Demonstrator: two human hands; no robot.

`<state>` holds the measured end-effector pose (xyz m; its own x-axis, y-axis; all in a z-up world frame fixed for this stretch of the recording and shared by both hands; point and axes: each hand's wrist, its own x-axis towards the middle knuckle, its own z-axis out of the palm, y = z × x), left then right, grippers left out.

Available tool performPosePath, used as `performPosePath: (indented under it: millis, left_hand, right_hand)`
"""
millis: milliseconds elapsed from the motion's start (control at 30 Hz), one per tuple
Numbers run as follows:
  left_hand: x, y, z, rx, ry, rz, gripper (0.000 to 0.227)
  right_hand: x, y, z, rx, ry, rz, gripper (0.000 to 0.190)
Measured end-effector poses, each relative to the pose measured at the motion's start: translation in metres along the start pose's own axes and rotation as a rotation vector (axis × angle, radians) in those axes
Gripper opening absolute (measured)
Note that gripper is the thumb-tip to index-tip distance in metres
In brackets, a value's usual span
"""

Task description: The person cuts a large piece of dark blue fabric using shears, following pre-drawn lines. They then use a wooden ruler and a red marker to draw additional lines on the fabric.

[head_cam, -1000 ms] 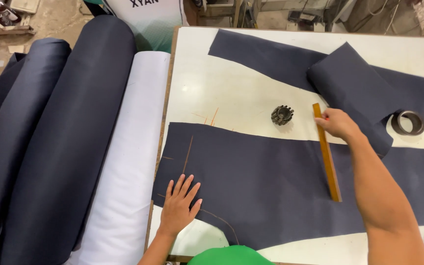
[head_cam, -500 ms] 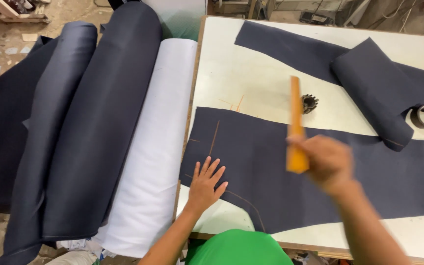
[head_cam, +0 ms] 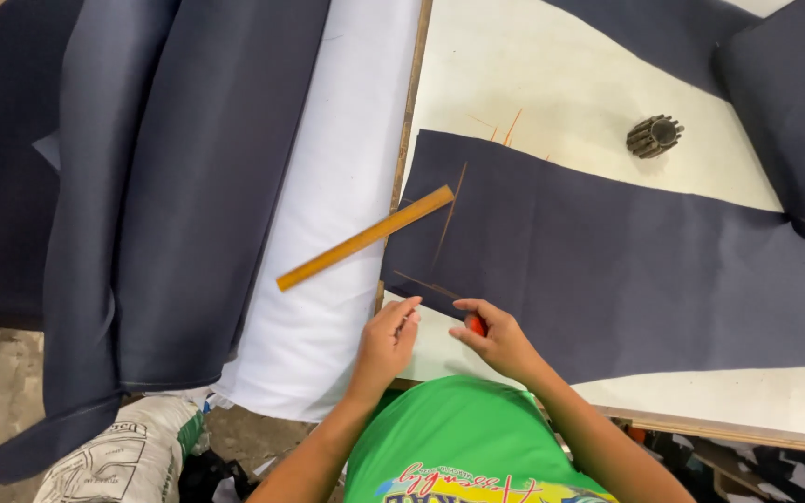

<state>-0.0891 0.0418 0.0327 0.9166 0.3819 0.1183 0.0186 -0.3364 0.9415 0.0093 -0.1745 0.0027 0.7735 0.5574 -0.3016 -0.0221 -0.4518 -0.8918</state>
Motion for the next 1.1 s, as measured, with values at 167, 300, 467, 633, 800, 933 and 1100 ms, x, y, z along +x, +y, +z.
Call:
performPosePath:
  millis: [167, 300, 467, 633, 800, 933, 1100]
  left_hand:
    - [0.039, -0.03, 0.005, 0.196, 0.088, 0.362, 0.036]
    - [0.094, -0.091, -0.063, 0.479, 0.112, 0.125, 0.045]
    - [0.098, -0.131, -0.103, 0.782, -0.158, 0.037, 0.032]
    - [0.097, -0.071, -0.084, 0.6, -0.297, -0.237, 0.024]
    - [0.079, -0.029, -0.025, -0.025, -0.24, -0.43, 0.039]
    - [0.062, -0.027, -0.012, 0.061, -0.333, -0.227, 0.055]
    - [0.067, -0.072, -0.008, 0.585, -0.086, 0.296, 0.038]
  right_hand:
    - [0.023, -0.019, 0.019, 0.49, -0.025, 0.22, 0.028]
    - [0.032, -0.016, 0.008, 0.039, 0.139, -0.019, 0.028]
    - [0.03, -0.007, -0.01, -0.03, 0.183, 0.087, 0.026]
    - [0.021, 0.003, -0.008, 0.043, 0.188, 0.1, 0.026]
    - [0.013, 0.0, -0.008, 0.056, 0.163, 0.067, 0.025]
    - [0.019, 0.001, -0.015, 0.142, 0.246, 0.001, 0.03]
    - [0.041, -0.019, -0.023, 0.029, 0.282, -0.028, 0.026]
